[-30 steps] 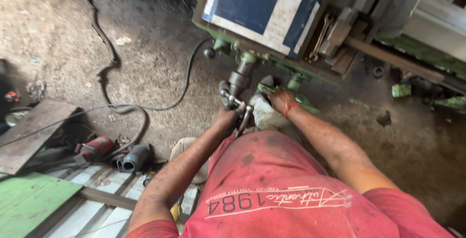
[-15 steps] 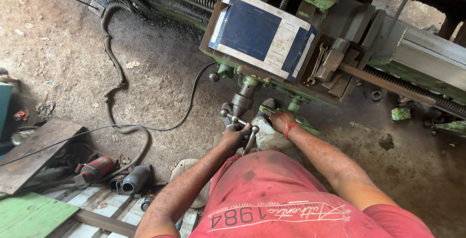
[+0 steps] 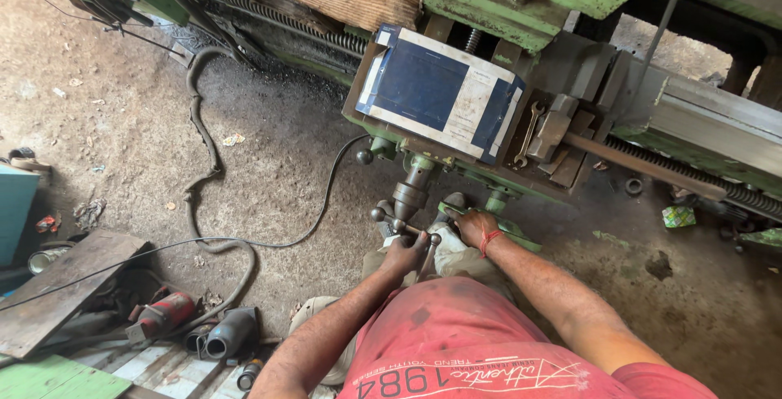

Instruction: The person operates a green milling machine in a workshop. They use both hands to turn the machine's handwheels, adjusting the position of the milling head. The person is wearing a red t-shirt and light-colored pants.

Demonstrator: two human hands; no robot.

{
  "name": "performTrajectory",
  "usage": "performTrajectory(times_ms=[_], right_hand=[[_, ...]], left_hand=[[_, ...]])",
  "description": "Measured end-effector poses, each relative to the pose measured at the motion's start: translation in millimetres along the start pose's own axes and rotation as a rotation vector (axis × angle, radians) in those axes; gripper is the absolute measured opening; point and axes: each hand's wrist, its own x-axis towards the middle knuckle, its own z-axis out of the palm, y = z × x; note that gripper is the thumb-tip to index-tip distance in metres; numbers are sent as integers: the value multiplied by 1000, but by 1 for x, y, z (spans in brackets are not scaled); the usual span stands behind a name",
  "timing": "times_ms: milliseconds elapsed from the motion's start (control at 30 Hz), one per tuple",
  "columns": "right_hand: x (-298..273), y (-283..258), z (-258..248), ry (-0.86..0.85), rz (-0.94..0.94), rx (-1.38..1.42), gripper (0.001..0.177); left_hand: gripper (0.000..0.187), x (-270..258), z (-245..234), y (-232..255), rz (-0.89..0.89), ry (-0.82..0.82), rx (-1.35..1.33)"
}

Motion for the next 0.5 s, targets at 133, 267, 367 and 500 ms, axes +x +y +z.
performTrajectory(times_ms=[133,267,367,500], right_hand=[[0,-1,0,4,-3,3,52],[-1,-1,0,-2,6,-18,51],[-1,-2,-1,1,12,-28,54],[-3,-5,-6,-16,34,-23,54]], left_hand=[[46,3,3,-2,24,17,65],[46,5,6,-2,99,23,133],[46,10,9,-4,44,-21,38],[40,18,13,-8,67,-16,-27]])
